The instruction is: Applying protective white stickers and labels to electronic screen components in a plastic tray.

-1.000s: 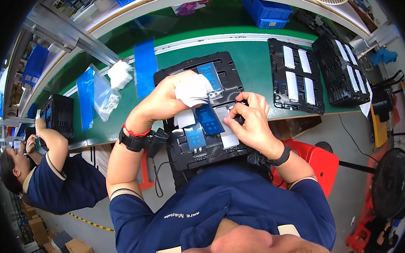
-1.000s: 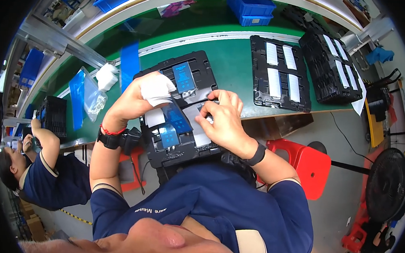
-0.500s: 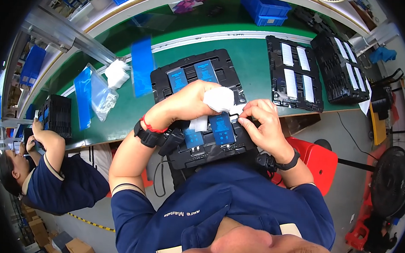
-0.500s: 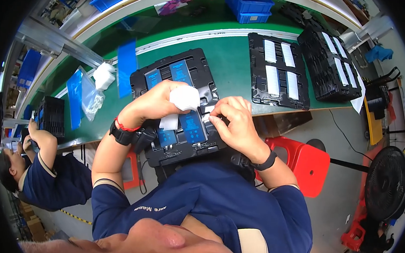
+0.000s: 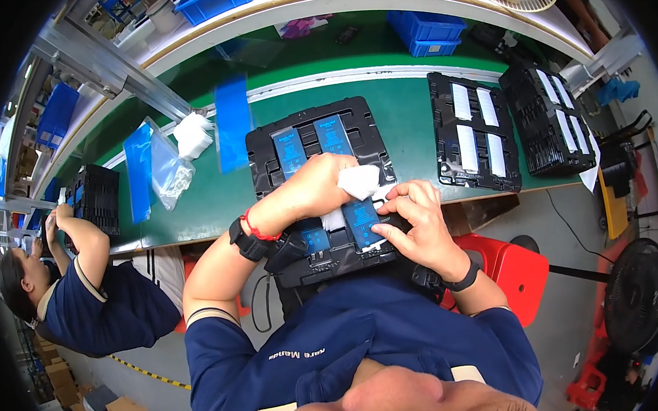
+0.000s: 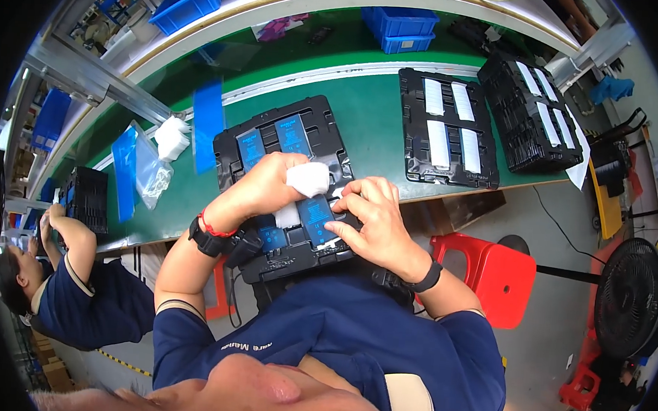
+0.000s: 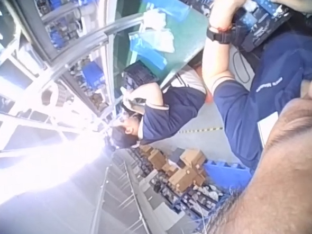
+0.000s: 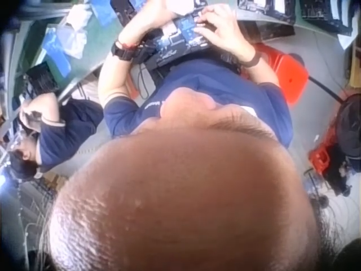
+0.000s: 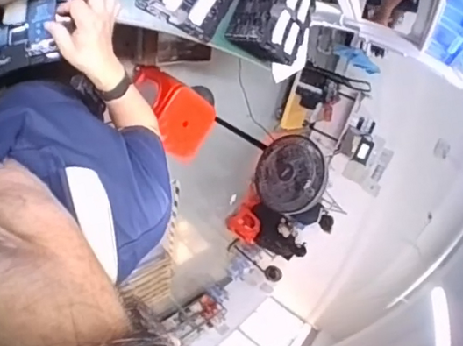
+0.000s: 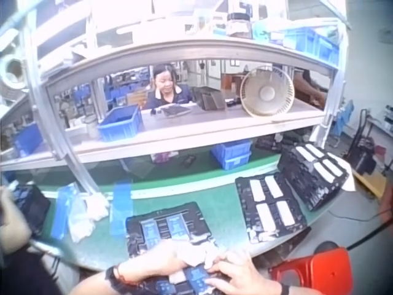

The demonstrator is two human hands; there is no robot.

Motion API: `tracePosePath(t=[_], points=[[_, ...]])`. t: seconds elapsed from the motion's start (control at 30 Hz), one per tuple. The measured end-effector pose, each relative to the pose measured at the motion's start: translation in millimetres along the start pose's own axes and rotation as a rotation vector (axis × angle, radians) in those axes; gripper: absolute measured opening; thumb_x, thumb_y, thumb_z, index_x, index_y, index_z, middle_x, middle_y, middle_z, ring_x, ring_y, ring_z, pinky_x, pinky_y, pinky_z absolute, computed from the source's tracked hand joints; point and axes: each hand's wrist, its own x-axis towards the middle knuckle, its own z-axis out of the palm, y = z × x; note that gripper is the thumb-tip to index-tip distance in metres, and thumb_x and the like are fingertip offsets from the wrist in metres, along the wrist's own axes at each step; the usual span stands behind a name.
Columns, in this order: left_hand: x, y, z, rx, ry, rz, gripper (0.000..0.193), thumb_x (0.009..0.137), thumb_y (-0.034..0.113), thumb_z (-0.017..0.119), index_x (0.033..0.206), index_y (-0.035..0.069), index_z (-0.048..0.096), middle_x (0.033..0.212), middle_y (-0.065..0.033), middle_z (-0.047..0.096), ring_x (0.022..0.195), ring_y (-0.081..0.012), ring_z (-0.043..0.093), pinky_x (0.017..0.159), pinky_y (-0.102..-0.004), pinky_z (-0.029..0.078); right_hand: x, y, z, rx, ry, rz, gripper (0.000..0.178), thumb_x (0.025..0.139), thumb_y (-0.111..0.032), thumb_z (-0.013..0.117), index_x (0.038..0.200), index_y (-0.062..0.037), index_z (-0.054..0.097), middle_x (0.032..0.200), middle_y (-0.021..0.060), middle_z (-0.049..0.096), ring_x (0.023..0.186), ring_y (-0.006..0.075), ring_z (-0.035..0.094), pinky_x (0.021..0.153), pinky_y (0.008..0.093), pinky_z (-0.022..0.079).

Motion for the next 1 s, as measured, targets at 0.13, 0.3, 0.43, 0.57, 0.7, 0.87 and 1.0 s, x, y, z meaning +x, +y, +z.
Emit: tracePosePath(t=[0.13,0.3,0.43,0.57,0.7,0.87,1.0], points=[[-4,5,0,0.216,-0.009,0.017,0.016,0.072,0.007,0.068,0.088,0.004,0.065,0.084,-0.0129,0.066,0.08,-0.0245,0.066,0.072,-0.0311,0.049,-2,-3,1,-0.057,0.014,-0.028,0.027,0.068,-0.024,0.076,0.085,-0.0077,0.065,0.098,0.0069,0.055,0.099,0.0268,0.048,0.088,0.0406,0.033],[-10,-6,-8,-0.029,0.206,0.037,0.017,0.074,0.007,0.068,0.089,0.002,0.064,0.084,-0.012,0.066,0.082,-0.023,0.065,0.073,-0.0316,0.05,-2,-5,2,-0.104,-0.001,-0.038,0.032,0.067,-0.028,0.077,0.089,-0.0082,0.065,0.102,0.0079,0.054,0.101,0.0279,0.047,0.09,0.0418,0.033],[-28,-13,-18,-0.317,0.258,-0.033,0.023,0.075,0.004,0.071,0.097,0.002,0.064,0.09,-0.0036,0.067,0.084,-0.0098,0.061,0.076,-0.0259,0.048,1,-13,-8,-0.122,-0.082,-0.066,0.044,0.065,-0.036,0.077,0.098,-0.0097,0.064,0.107,0.0086,0.052,0.105,0.0296,0.045,0.092,0.0427,0.032],[-47,-17,-22,-0.472,0.259,-0.107,0.031,0.076,0.003,0.072,0.105,0.002,0.063,0.096,-0.0026,0.066,0.088,-0.0099,0.06,0.08,-0.0253,0.048,0,-9,-4,-0.177,-0.089,-0.075,0.052,0.064,-0.041,0.077,0.104,-0.0106,0.064,0.109,0.0091,0.051,0.106,0.0306,0.044,0.093,0.0437,0.031],[-62,-17,-19,-0.611,0.263,-0.197,0.033,0.076,0.005,0.073,0.108,0.002,0.062,0.097,-0.0026,0.066,0.089,-0.0101,0.06,0.08,-0.0257,0.048,4,-12,-2,-0.209,-0.101,-0.049,0.052,0.063,-0.042,0.077,0.104,-0.0117,0.064,0.109,0.0098,0.051,0.107,0.031,0.043,0.093,0.0438,0.031],[-68,-25,-17,-0.671,0.268,-0.224,0.034,0.076,0.005,0.073,0.108,0.002,0.061,0.096,-0.0032,0.066,0.087,-0.0102,0.06,0.078,-0.0258,0.049,5,-16,-2,-0.216,-0.098,-0.085,0.049,0.062,-0.037,0.079,0.1,-0.0096,0.065,0.106,0.01,0.051,0.104,0.03,0.044,0.09,0.0442,0.032],[-69,-24,-17,-0.678,0.262,-0.212,0.035,0.076,0.006,0.073,0.109,0.002,0.061,0.097,-0.0035,0.065,0.087,-0.0107,0.06,0.078,-0.0258,0.049,0,-23,5,-0.289,-0.087,-0.058,0.047,0.062,-0.031,0.079,0.101,-0.0093,0.065,0.107,0.0101,0.052,0.105,0.0294,0.045,0.09,0.044,0.032]])
